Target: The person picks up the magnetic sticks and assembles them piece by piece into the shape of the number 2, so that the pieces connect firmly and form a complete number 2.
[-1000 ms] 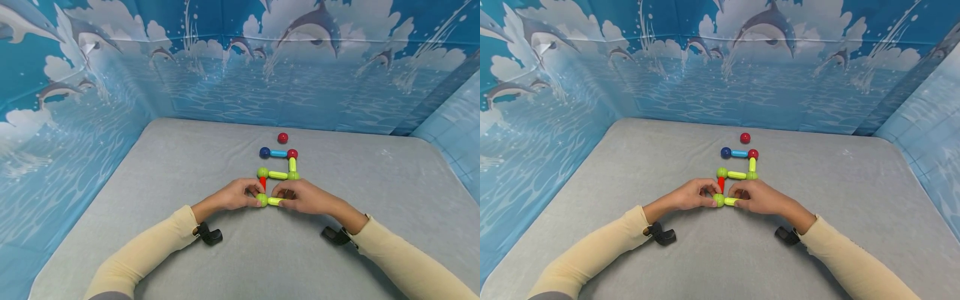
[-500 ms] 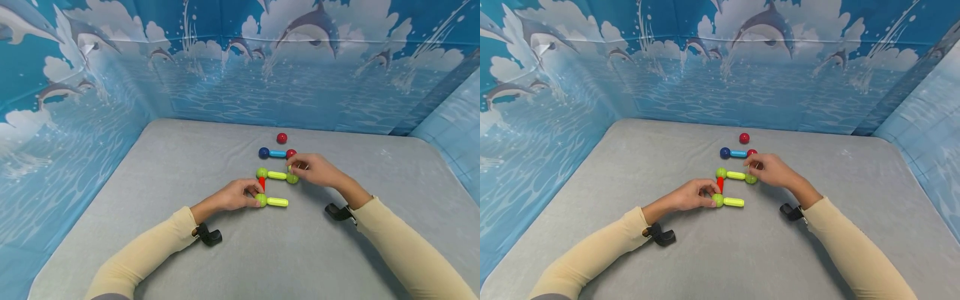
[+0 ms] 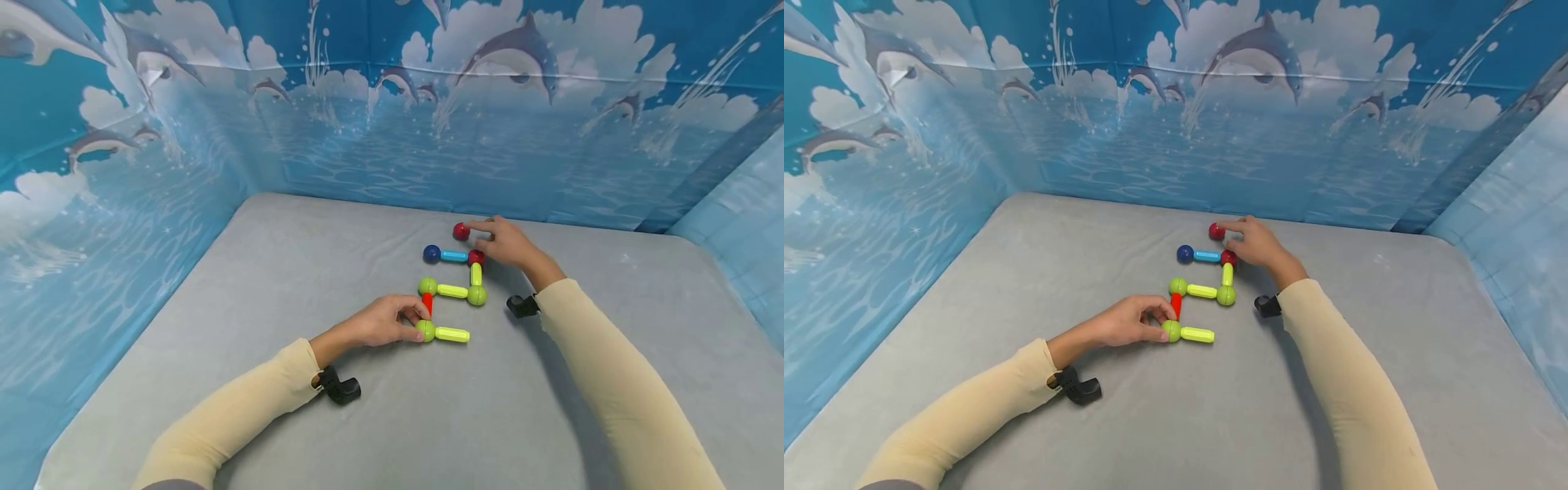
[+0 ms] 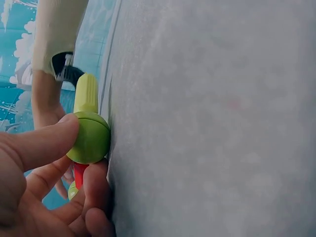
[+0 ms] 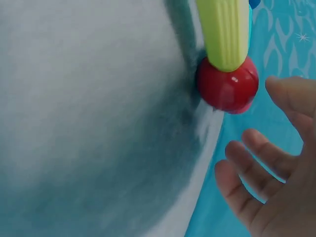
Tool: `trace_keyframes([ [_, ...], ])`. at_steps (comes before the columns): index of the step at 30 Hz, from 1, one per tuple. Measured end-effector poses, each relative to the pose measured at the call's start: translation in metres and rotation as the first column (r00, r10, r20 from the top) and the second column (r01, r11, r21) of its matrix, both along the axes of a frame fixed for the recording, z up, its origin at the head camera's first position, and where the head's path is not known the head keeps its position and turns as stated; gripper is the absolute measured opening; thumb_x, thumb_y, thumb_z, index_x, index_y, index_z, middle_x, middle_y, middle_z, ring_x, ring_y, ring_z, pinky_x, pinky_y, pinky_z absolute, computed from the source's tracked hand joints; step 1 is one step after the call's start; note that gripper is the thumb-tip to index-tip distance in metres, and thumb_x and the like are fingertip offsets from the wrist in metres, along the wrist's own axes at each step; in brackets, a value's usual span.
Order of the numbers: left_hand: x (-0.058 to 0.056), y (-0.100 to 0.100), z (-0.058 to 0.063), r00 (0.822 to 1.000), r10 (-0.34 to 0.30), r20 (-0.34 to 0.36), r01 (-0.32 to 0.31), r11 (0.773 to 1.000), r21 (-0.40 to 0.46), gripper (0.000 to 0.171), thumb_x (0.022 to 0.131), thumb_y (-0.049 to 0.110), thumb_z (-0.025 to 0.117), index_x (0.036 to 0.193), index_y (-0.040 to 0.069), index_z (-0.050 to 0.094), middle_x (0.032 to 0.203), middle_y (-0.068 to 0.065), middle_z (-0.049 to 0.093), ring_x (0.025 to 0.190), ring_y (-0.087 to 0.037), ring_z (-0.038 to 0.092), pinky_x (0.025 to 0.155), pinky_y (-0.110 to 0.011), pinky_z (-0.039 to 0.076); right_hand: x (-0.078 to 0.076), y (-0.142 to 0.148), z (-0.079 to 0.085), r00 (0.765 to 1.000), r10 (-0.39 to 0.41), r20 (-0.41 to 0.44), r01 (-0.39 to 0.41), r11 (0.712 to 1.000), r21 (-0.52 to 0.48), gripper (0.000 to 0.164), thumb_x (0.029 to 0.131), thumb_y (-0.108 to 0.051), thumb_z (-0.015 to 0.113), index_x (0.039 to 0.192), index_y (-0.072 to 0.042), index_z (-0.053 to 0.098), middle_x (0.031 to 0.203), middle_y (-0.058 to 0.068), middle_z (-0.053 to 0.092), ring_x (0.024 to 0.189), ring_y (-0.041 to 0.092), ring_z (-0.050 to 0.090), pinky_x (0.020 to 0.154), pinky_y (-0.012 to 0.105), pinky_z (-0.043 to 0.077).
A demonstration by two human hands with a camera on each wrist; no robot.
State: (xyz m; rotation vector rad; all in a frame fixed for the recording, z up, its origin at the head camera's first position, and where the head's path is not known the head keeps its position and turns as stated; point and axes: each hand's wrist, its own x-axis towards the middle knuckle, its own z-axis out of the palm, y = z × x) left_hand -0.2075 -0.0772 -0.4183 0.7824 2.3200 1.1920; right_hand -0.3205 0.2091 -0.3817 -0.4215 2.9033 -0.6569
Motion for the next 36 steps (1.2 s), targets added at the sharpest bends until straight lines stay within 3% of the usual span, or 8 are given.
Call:
trace_keyframes([
  [6,0.004,-0.003,0.001,1.000,0.001,-0.008,-0.001,1.000,0.009,0.022,0.088,0.011,0.075,0.108,0.015,0.068,0.105,-0.005,0.069,0.099,-0.011,0.061,0.078,-0.022,0.050,-0.010,-0.014,0.004,0.999,0.054,0.005,-0.054,0.989,0.135,0.057,0.100,-0.024,0.051,0.154,-0.014,0.036,0.159,0.029,0.020,0.142,0.054,0.025,0.113,0.069,0.027],
  [9,0.006,-0.006,0.001,1.000,0.005,-0.012,-0.005,1.000,0.002,0.022,0.087,0.013,0.076,0.108,0.016,0.068,0.103,-0.004,0.069,0.098,-0.011,0.061,0.076,-0.022,0.049,-0.011,-0.020,0.005,0.999,0.028,-0.030,-0.025,0.992,0.123,0.050,0.099,-0.023,0.053,0.147,-0.009,0.045,0.158,0.029,0.024,0.141,0.052,0.028,0.112,0.067,0.030],
  [13,0.008,-0.008,0.002,1.000,0.023,-0.004,-0.023,1.000,0.009,0.022,0.087,0.013,0.076,0.108,0.016,0.068,0.102,-0.005,0.068,0.095,-0.012,0.060,0.073,-0.023,0.048,-0.012,-0.022,0.005,0.997,0.002,-0.072,0.000,1.000,0.026,0.041,0.101,-0.017,0.053,0.140,-0.006,0.051,0.151,0.027,0.037,0.133,0.045,0.042,0.107,0.061,0.040],
  [18,0.008,-0.009,0.003,0.999,0.041,-0.001,-0.041,0.999,0.029,0.023,0.086,0.012,0.077,0.108,0.014,0.068,0.102,-0.007,0.068,0.093,-0.012,0.059,0.070,-0.022,0.047,-0.018,-0.012,0.000,1.000,-0.021,-0.004,0.021,0.997,-0.081,0.042,0.100,-0.008,0.048,0.142,-0.007,0.052,0.141,0.027,0.051,0.125,0.044,0.051,0.094,0.052,0.049],
  [21,0.007,-0.008,0.003,0.999,0.036,0.001,-0.036,0.999,0.026,0.023,0.087,0.012,0.076,0.109,0.014,0.068,0.103,-0.006,0.067,0.093,-0.011,0.059,0.070,-0.022,0.047,-0.019,-0.006,-0.004,0.997,-0.062,0.048,0.067,0.991,-0.114,0.041,0.100,-0.008,0.050,0.141,-0.005,0.050,0.141,0.027,0.050,0.130,0.044,0.048,0.099,0.053,0.048],
  [24,0.005,-0.007,0.002,0.999,0.033,0.010,-0.033,0.999,0.022,0.023,0.087,0.011,0.076,0.109,0.014,0.068,0.103,-0.007,0.067,0.094,-0.011,0.058,0.070,-0.022,0.047,-0.019,-0.005,-0.008,0.991,-0.110,0.080,0.120,0.985,-0.124,0.040,0.101,-0.017,0.053,0.139,-0.004,0.049,0.143,0.025,0.049,0.132,0.042,0.046,0.104,0.056,0.044],
  [29,0.004,-0.007,0.000,1.000,0.030,0.009,-0.030,0.999,0.017,0.023,0.087,0.011,0.076,0.109,0.014,0.068,0.104,-0.006,0.067,0.095,-0.011,0.058,0.071,-0.022,0.047,-0.018,-0.009,-0.008,0.978,-0.181,0.104,0.192,0.975,-0.110,0.047,0.100,-0.033,0.056,0.136,-0.003,0.050,0.141,0.025,0.050,0.124,0.039,0.049,0.101,0.053,0.046],
  [36,0.001,-0.001,-0.002,1.000,0.014,0.000,-0.014,1.000,-0.005,0.024,0.087,0.013,0.076,0.109,0.016,0.069,0.104,-0.005,0.068,0.097,-0.011,0.060,0.075,-0.021,0.048,-0.016,-0.004,-0.013,0.972,-0.205,0.117,0.222,0.963,-0.151,0.042,0.100,-0.024,0.055,0.135,-0.002,0.048,0.138,0.028,0.051,0.123,0.041,0.050,0.099,0.052,0.048],
])
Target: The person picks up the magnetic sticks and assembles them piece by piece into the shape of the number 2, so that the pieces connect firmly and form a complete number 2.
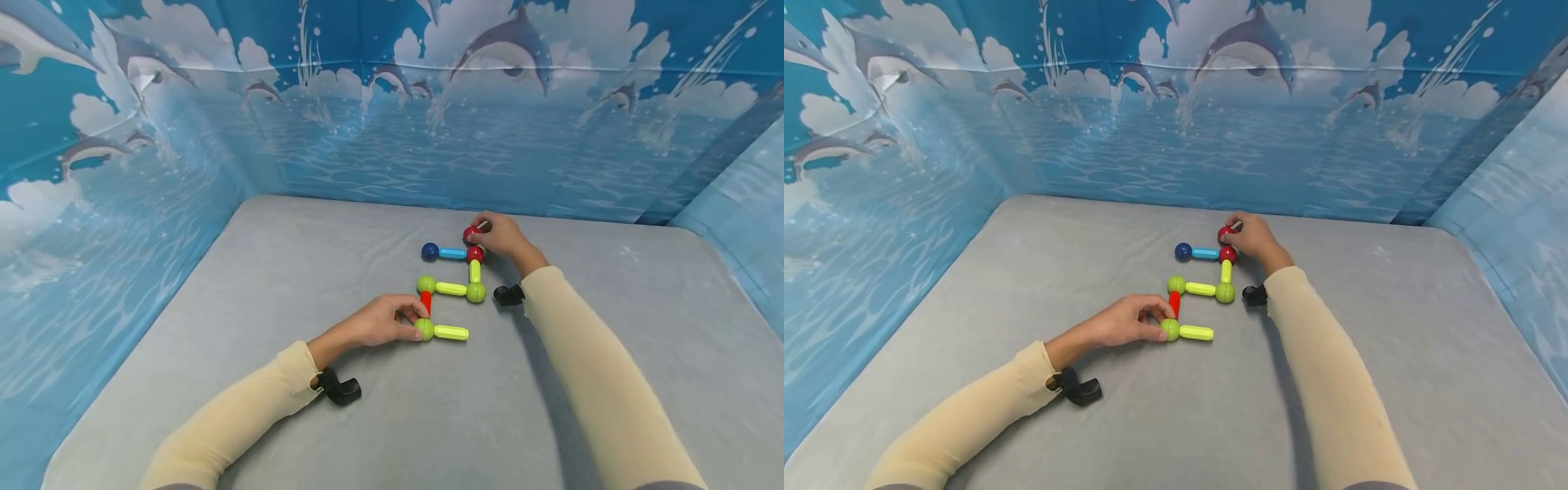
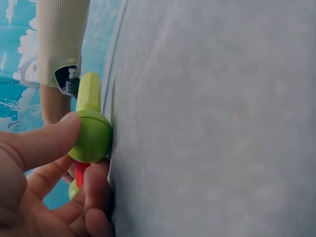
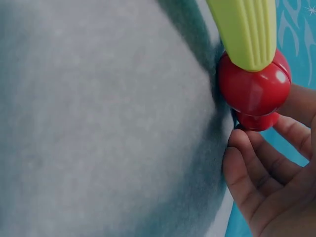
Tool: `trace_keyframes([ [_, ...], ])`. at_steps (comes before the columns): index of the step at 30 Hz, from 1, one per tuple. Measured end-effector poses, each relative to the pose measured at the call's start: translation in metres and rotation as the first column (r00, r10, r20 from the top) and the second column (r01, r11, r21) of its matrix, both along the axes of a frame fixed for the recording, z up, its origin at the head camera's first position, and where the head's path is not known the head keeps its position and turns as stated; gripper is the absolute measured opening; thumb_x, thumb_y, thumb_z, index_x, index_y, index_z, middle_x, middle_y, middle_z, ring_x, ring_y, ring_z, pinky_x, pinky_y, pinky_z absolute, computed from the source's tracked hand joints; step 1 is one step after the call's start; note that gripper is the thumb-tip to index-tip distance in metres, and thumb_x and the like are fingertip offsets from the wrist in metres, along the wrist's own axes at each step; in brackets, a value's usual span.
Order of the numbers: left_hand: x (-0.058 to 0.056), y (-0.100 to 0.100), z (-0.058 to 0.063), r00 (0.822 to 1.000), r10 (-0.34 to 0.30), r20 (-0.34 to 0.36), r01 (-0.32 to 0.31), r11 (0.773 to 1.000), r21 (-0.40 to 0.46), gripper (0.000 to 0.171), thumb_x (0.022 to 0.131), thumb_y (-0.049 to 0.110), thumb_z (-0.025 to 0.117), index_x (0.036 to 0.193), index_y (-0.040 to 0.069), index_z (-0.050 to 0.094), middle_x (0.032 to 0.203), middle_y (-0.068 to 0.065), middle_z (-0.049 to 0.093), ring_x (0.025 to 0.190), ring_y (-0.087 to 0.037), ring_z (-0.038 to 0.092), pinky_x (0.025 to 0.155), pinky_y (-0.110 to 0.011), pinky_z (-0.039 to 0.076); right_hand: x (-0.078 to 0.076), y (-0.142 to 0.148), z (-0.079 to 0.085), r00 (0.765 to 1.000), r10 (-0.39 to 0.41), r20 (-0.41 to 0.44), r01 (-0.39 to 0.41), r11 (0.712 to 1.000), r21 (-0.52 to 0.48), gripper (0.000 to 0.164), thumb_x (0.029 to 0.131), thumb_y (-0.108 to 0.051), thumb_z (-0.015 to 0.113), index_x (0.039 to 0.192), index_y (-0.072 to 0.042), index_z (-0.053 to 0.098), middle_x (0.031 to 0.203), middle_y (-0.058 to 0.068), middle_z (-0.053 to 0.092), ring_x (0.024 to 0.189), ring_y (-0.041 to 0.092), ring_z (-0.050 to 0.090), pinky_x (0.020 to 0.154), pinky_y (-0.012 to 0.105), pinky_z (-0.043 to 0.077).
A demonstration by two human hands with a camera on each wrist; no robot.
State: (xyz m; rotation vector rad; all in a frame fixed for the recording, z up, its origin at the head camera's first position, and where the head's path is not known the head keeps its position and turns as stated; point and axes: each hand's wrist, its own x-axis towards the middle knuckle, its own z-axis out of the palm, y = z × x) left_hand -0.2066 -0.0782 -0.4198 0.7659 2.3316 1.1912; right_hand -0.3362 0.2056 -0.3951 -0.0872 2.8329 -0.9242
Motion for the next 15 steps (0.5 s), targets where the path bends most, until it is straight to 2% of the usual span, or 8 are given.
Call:
trace_keyframes([
  [9,-0.002,0.004,-0.003,1.000,-0.010,0.005,0.010,1.000,-0.006,0.023,0.086,0.013,0.077,0.107,0.016,0.070,0.100,-0.003,0.069,0.095,-0.010,0.059,0.073,-0.022,0.048,0.003,0.007,-0.009,1.000,0.003,-0.023,-0.004,0.998,-0.070,0.039,0.102,-0.019,0.050,0.140,-0.011,0.049,0.141,0.026,0.049,0.110,0.037,0.055,0.090,0.045,0.051],
  [15,0.000,0.002,-0.002,1.000,-0.003,0.001,0.003,1.000,-0.001,0.022,0.087,0.013,0.076,0.108,0.016,0.069,0.101,-0.004,0.069,0.095,-0.011,0.060,0.072,-0.022,0.048,0.015,0.018,-0.007,0.997,0.001,-0.073,-0.009,0.994,-0.106,0.039,0.102,-0.024,0.050,0.138,-0.009,0.048,0.144,0.025,0.046,0.127,0.041,0.048,0.100,0.056,0.045],
])
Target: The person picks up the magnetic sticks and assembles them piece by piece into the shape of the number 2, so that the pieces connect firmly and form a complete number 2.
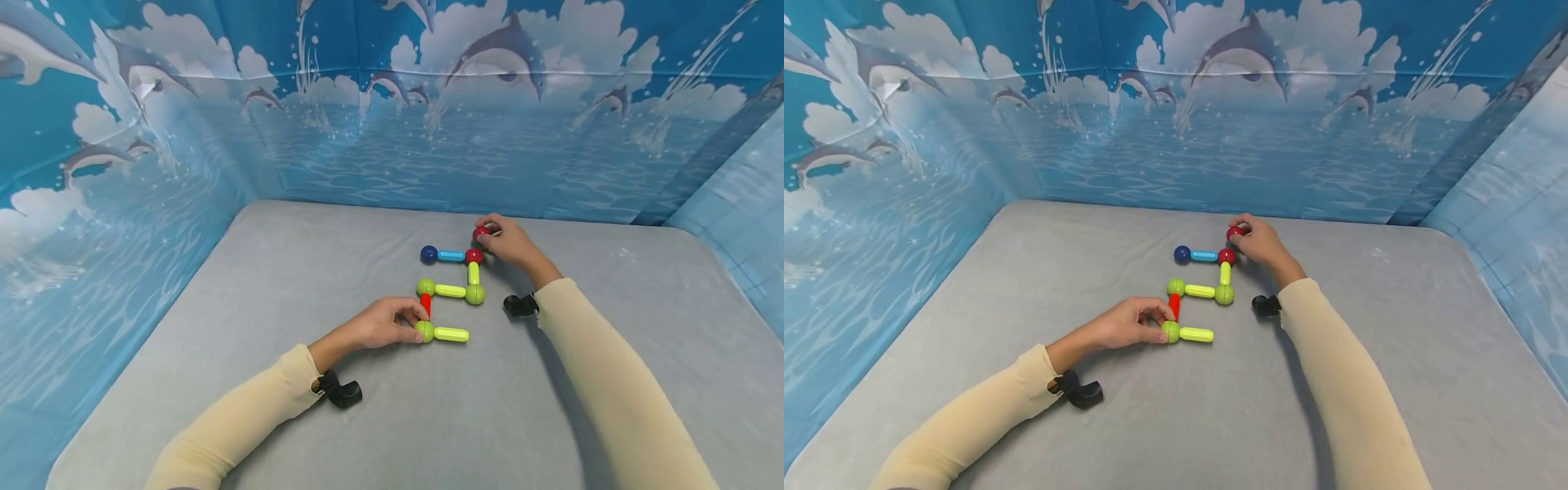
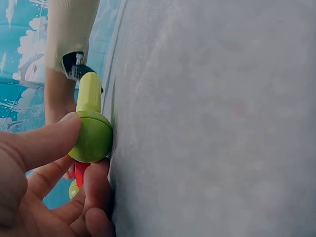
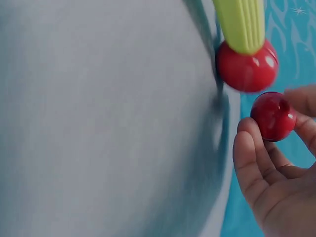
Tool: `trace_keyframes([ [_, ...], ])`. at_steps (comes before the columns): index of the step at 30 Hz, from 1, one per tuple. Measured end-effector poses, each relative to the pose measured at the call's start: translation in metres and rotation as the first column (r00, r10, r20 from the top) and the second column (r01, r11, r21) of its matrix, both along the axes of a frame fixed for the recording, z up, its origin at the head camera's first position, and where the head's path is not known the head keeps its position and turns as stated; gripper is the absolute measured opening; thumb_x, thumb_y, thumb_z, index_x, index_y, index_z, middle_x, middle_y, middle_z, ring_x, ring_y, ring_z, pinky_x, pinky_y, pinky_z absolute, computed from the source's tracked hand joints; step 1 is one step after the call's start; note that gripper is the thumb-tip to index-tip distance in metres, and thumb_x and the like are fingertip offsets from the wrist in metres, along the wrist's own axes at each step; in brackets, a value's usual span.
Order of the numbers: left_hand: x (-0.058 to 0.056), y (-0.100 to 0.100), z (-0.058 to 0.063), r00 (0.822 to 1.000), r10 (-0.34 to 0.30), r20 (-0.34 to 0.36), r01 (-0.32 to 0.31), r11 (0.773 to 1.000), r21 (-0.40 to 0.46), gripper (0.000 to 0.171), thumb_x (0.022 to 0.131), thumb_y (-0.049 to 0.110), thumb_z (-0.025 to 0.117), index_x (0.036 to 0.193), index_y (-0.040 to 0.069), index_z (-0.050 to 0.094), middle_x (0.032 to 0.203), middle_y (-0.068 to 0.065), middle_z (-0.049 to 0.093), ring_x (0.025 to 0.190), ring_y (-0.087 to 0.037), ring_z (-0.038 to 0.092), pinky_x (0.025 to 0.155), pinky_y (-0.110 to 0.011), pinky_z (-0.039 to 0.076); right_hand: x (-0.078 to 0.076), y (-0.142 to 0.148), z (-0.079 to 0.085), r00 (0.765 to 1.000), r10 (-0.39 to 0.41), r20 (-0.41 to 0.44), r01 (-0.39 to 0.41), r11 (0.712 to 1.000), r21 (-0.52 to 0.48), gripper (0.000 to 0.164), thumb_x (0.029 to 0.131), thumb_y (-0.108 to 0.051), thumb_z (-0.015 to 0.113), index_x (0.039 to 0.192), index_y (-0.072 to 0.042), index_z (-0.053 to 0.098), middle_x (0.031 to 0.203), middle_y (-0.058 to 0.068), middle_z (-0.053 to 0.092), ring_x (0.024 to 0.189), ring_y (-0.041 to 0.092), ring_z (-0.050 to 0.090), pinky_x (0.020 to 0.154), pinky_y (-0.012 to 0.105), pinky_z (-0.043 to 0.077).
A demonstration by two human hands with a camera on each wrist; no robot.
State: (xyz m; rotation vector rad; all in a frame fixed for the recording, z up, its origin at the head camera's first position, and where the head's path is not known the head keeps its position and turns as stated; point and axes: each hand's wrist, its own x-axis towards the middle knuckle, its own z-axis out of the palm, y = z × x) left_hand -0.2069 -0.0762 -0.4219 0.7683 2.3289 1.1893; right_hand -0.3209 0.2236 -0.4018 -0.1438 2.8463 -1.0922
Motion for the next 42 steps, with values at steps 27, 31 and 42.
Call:
trace_keyframes([
  [27,0.001,0.001,0.004,1.000,-0.026,0.001,0.026,0.999,0.018,0.024,0.086,0.009,0.077,0.108,0.011,0.069,0.101,-0.008,0.069,0.096,-0.012,0.061,0.073,-0.020,0.049,0.170,0.060,0.029,0.967,0.247,-0.071,-0.238,0.965,0.111,0.037,0.091,-0.021,0.073,0.123,-0.009,0.061,0.113,0.009,0.067,0.089,0.001,0.062,0.071,0.022,0.054],
  [31,0.002,0.001,0.003,1.000,-0.027,0.014,0.027,0.999,0.027,0.024,0.086,0.009,0.077,0.109,0.011,0.069,0.102,-0.008,0.069,0.097,-0.012,0.061,0.073,-0.020,0.049,0.177,0.056,0.028,0.966,0.251,-0.059,-0.244,0.964,0.101,0.037,0.089,-0.019,0.074,0.122,-0.008,0.062,0.112,0.009,0.067,0.088,0.002,0.062,0.073,0.021,0.054],
  [42,0.004,0.000,0.005,0.999,-0.008,0.032,0.007,0.999,0.031,0.024,0.086,0.009,0.076,0.108,0.012,0.070,0.101,-0.007,0.069,0.096,-0.011,0.060,0.069,-0.021,0.049,0.184,0.048,0.020,0.965,0.248,-0.085,-0.238,0.965,0.113,0.035,0.087,-0.015,0.076,0.120,-0.008,0.064,0.110,0.007,0.068,0.087,0.000,0.061,0.074,0.021,0.055],
])
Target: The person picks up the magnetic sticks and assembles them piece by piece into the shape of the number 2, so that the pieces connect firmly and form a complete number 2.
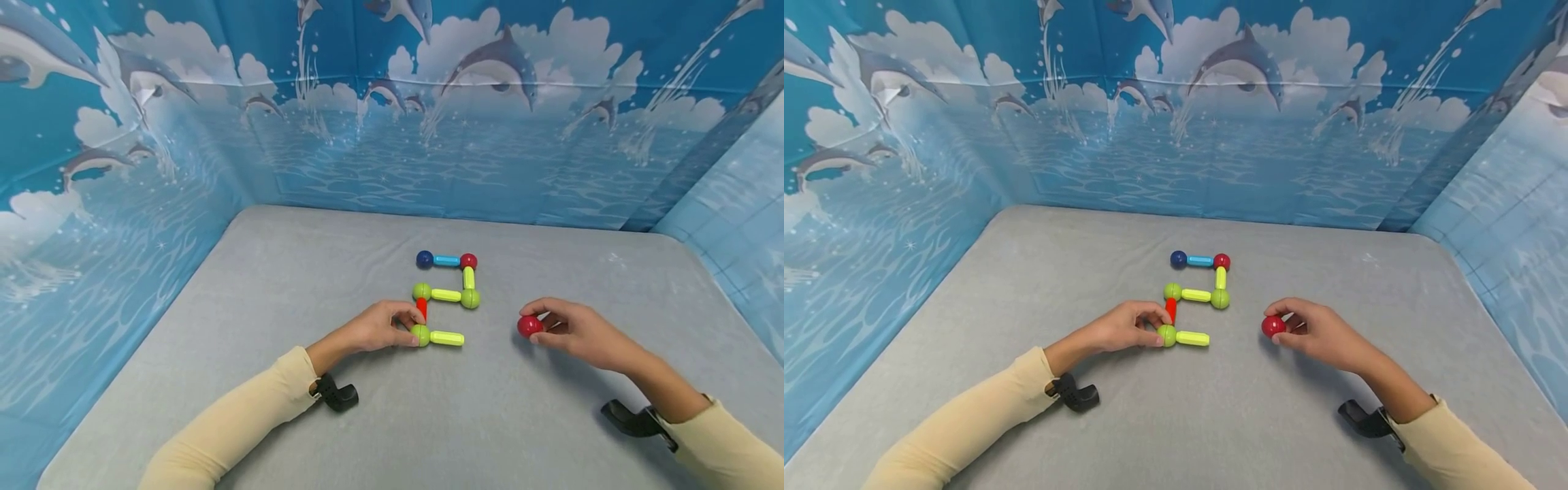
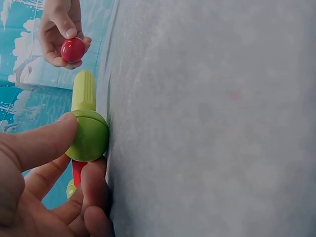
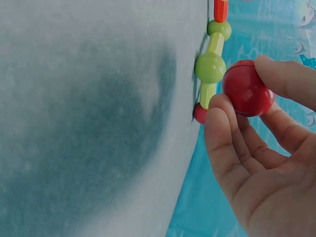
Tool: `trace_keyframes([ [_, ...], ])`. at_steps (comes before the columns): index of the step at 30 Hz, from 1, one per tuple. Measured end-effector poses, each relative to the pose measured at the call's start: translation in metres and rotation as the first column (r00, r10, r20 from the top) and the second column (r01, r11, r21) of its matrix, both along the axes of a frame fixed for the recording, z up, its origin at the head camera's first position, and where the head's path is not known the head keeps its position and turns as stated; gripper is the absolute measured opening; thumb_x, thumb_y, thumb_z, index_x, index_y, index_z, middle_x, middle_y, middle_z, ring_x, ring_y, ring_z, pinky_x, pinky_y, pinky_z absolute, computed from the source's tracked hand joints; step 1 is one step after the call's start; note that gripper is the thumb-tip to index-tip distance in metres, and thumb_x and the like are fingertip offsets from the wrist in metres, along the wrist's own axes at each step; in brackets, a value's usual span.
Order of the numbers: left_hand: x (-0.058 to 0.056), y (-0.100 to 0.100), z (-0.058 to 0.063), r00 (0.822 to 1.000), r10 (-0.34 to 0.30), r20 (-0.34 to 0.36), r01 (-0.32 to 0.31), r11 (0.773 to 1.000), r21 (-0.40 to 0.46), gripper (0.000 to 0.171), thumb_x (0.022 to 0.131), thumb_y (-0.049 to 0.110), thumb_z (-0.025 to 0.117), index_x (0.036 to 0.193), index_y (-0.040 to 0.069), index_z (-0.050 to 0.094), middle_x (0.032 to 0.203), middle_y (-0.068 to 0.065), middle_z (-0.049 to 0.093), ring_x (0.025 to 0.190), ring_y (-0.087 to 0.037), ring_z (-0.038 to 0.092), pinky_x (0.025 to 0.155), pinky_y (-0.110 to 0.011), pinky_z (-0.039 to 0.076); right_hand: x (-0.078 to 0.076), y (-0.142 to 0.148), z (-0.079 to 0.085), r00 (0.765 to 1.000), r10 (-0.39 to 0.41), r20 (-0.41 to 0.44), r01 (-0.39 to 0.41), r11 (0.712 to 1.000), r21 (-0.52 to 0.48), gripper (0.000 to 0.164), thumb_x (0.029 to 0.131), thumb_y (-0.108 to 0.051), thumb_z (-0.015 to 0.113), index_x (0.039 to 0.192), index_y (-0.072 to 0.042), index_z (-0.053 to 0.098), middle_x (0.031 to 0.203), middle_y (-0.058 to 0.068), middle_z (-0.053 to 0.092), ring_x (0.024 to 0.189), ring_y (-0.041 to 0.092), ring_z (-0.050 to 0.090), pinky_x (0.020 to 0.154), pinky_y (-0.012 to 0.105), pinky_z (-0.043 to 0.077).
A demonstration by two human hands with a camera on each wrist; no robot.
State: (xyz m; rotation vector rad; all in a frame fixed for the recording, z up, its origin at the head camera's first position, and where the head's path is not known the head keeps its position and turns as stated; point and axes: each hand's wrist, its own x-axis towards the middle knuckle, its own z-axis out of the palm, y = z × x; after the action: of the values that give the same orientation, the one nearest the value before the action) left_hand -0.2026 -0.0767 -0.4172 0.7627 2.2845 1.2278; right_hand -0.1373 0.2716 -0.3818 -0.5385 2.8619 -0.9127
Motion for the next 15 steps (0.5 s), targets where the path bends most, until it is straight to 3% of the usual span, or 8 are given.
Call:
trace_keyframes([
  [4,0.000,0.000,0.000,1.000,0.001,0.002,-0.001,1.000,-0.002,0.024,0.086,0.008,0.076,0.108,0.012,0.070,0.101,-0.006,0.069,0.096,-0.011,0.060,0.070,-0.022,0.049,0.000,-0.005,-0.003,1.000,0.009,-0.015,-0.009,1.000,-0.005,0.036,0.085,-0.014,0.077,0.119,-0.007,0.064,0.111,0.008,0.068,0.087,0.004,0.062,0.074,0.020,0.055],
  [15,0.000,0.000,-0.001,1.000,0.001,0.000,-0.001,1.000,-0.001,0.024,0.086,0.008,0.076,0.108,0.012,0.069,0.101,-0.006,0.069,0.097,-0.012,0.060,0.071,-0.021,0.049,-0.002,-0.020,-0.010,0.996,0.073,0.051,-0.074,0.997,0.021,0.038,0.085,-0.013,0.076,0.121,-0.006,0.063,0.113,0.009,0.067,0.090,0.011,0.063,0.072,0.020,0.054],
])
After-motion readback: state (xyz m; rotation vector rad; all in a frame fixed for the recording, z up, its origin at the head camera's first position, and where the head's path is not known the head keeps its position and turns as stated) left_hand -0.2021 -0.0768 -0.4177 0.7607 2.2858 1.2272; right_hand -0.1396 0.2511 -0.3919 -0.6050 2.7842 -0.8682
